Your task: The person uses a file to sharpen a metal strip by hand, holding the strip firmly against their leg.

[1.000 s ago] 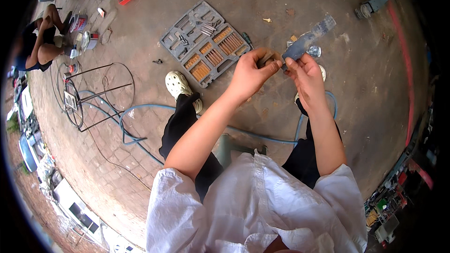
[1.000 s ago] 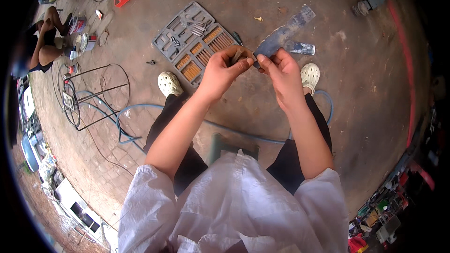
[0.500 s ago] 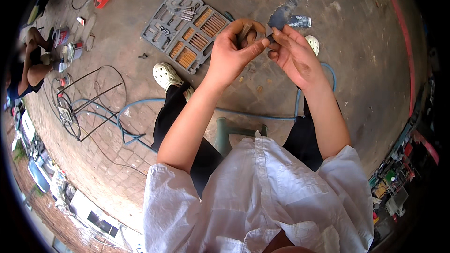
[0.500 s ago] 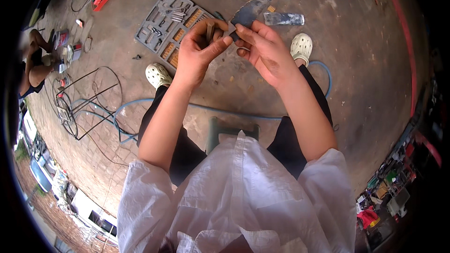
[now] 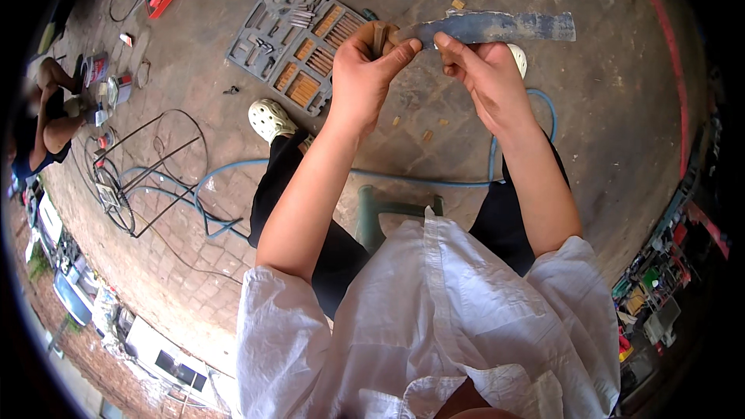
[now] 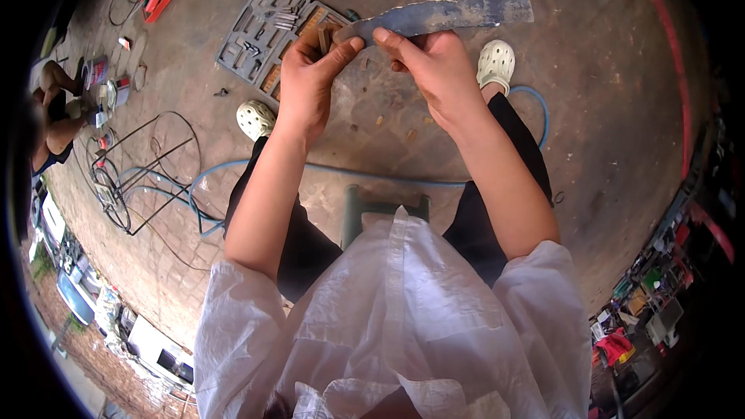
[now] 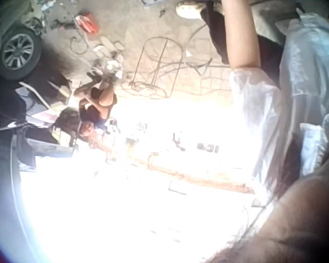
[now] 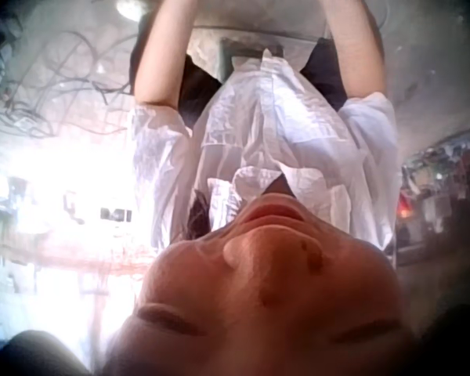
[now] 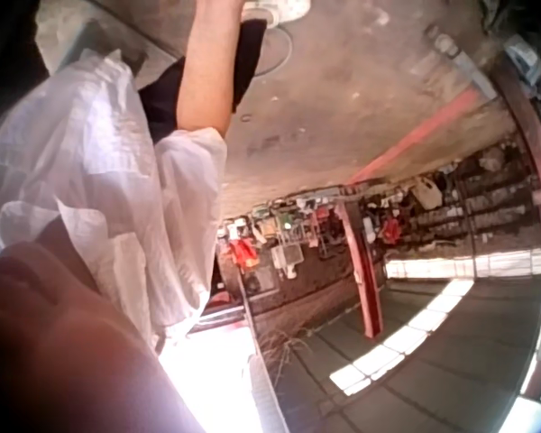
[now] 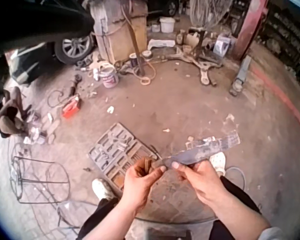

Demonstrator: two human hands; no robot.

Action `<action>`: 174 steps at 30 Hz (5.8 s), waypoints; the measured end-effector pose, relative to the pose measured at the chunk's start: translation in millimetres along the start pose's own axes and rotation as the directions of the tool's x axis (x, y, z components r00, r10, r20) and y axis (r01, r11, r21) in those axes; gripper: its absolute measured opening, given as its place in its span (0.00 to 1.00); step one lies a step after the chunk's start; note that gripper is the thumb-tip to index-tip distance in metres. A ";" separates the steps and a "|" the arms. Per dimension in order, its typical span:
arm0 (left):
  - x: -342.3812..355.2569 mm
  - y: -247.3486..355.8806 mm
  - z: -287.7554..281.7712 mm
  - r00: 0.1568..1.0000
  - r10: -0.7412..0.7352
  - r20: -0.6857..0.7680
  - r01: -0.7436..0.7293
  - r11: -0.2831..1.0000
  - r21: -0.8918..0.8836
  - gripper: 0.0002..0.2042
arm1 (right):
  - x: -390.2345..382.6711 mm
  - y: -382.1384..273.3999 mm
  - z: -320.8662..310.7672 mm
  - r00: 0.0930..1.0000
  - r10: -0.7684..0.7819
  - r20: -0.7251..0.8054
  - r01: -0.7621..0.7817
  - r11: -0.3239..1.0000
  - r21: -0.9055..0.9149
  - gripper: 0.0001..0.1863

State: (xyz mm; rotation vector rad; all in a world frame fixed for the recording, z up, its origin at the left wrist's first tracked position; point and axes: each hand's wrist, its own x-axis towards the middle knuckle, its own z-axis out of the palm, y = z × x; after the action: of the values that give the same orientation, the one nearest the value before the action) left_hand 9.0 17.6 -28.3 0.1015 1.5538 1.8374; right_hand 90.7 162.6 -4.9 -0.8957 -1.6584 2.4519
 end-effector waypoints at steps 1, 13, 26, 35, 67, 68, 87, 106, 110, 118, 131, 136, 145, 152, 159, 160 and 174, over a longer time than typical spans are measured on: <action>1.9 -1.4 -1.0 1.000 -0.008 0.015 0.009 0.999 -0.052 0.09 | -0.1 1.2 -0.6 0.999 0.023 0.025 -0.024 0.999 0.044 0.09; -6.1 -0.1 -11.7 0.978 0.089 0.191 -0.029 0.955 -0.294 0.12 | 0.3 -5.7 3.4 0.992 -0.064 -0.109 0.081 0.982 0.168 0.10; -2.4 2.9 -6.2 0.912 0.333 0.241 -0.333 0.942 -0.042 0.17 | 0.1 -7.3 8.7 0.993 -0.119 -0.010 0.120 0.984 0.134 0.10; 8.5 0.3 -0.6 0.964 0.180 0.196 -0.161 0.980 -0.113 0.29 | 3.3 -4.6 7.3 1.000 0.004 -0.024 0.003 0.970 0.244 0.10; 1.2 3.3 4.6 0.611 0.780 0.135 -0.581 0.325 0.746 0.15 | 7.1 6.1 20.6 0.990 0.094 -0.104 -0.062 0.959 0.275 0.10; -1.0 5.9 4.6 0.619 0.774 0.131 -0.566 0.324 0.758 0.15 | 8.2 6.1 22.9 0.991 0.086 -0.105 -0.058 0.968 0.244 0.10; -7.8 10.1 -5.9 0.678 0.729 0.093 -0.554 0.424 0.717 0.11 | 8.1 15.9 9.1 0.974 -0.146 0.173 0.114 0.977 0.180 0.09; -7.6 15.7 -0.7 0.984 0.168 -0.063 -0.148 0.958 0.244 0.07 | 8.7 3.2 1.6 0.999 -0.026 0.026 0.022 0.989 0.145 0.10; -6.3 15.7 -4.7 0.995 0.096 0.002 -0.096 0.991 0.089 0.07 | 8.0 -3.1 -1.3 0.984 0.018 0.177 -0.064 0.964 0.259 0.09; -4.0 10.9 -5.0 0.992 0.082 -0.095 -0.078 0.996 0.052 0.06 | 0.8 -3.9 24.5 0.675 -0.689 0.262 0.669 0.423 -0.611 0.11; -11.7 22.3 -8.3 0.995 -0.059 0.082 0.077 0.968 -0.237 0.15 | 8.7 4.4 18.9 0.345 -0.826 0.446 0.673 -0.114 -0.731 0.12; -9.7 21.5 -4.4 0.993 -0.097 0.064 0.111 0.957 -0.268 0.11 | 10.3 9.4 17.0 0.319 -0.827 0.464 0.681 -0.140 -0.719 0.12; -2.5 19.3 -16.6 0.990 -0.090 0.104 0.110 0.972 -0.206 0.07 | 6.9 5.2 14.4 0.991 -0.036 0.129 0.020 0.991 0.129 0.09; -1.6 18.7 -10.2 0.995 -0.082 0.063 0.089 0.987 -0.136 0.10 | 9.1 10.9 8.2 0.992 0.090 0.091 -0.109 0.965 0.239 0.11; -2.0 11.9 -6.8 0.999 -0.029 -0.014 0.028 0.999 -0.046 0.08 | 12.4 15.1 7.5 0.996 0.028 0.087 -0.033 0.998 0.058 0.11; -3.6 12.5 -6.7 0.999 -0.023 -0.030 0.023 1.000 0.019 0.08 | 11.0 14.8 11.6 0.996 0.005 0.087 -0.010 0.998 0.060 0.11; -5.9 9.4 -0.6 0.887 0.458 0.061 -0.433 0.777 0.458 0.10 | 8.3 -0.7 7.8 0.976 0.072 0.208 -0.146 0.918 0.369 0.10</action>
State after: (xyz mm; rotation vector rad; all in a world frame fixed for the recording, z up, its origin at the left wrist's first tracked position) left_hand 8.8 13.6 -17.9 0.7055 2.1216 1.7720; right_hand 79.9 159.3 -5.9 -0.7352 -1.1235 2.8738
